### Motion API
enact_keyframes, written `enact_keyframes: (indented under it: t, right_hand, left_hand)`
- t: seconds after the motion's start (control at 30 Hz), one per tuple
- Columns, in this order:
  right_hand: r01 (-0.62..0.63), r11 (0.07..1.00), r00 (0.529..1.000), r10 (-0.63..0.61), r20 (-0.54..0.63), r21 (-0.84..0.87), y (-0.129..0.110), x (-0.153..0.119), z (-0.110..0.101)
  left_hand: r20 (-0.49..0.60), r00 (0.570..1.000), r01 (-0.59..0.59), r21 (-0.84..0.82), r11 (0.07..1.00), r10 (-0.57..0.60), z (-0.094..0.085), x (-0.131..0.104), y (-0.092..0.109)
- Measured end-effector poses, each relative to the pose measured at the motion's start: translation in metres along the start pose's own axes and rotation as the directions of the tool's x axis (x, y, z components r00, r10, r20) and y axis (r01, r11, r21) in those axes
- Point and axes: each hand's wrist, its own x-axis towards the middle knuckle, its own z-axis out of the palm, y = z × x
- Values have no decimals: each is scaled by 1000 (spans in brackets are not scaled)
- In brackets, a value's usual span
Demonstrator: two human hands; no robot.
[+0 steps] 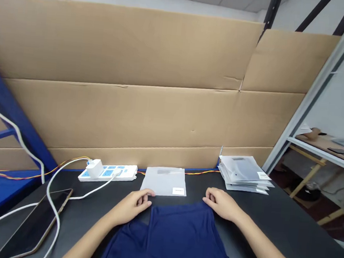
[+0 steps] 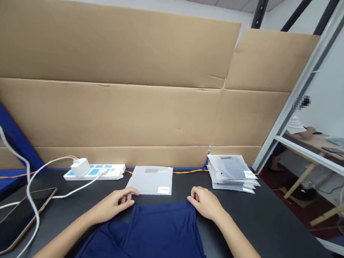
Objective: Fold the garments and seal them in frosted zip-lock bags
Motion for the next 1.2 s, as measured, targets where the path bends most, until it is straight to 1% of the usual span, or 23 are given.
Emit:
enact_keyframes:
  t: [0.07,0.13,0.23,0.33,0.53,0.63,0.7,0.77,0.83,0.97,1.2]
  right_hand:
    - [-24,1000,999,25,-26,13,13,10,7]
    - [-32,999,999,33,-30,44,23,10,12]
    - [-21,995,1000,21,2,102,30,5,13]
    - [-20,990,1000,17,26,137,32,2,9]
    - [-26,989,999,20,46,149,31,1,8]
    - [-31,988,999,24,49,152,32,1,9]
    - [-34,987,998,27,48,157,33,0,10]
    - [-38,986,999,31,45,162,33,0,10]
    - [-41,985,998,34,44,167,34,-1,11]
    - [-40,984,999,34,38,176,34,-2,11]
    - [-10,979,998,-2,62,203,27,-4,6]
  left_hand:
    - [-73,997,17,-57,998,-21,3,2,-13]
    - [-117,992,26,-76,997,-35,5,-1,-20]
    - [-119,993,24,-15,1000,-26,7,-4,-21]
    - [-111,994,18,43,999,-13,8,-2,-19]
    - [-115,993,3,44,999,2,8,-1,-19]
    - [-145,989,-4,-10,1000,2,9,-2,-22]
    - [-195,980,23,-89,996,-40,8,-1,-25]
    - [-223,971,51,-170,984,-89,7,0,-30]
    - [-210,972,57,-221,974,-105,6,1,-33]
    - [-142,986,47,-245,968,-84,1,1,-33]
    - [-91,994,39,-202,979,-59,2,-5,-22]
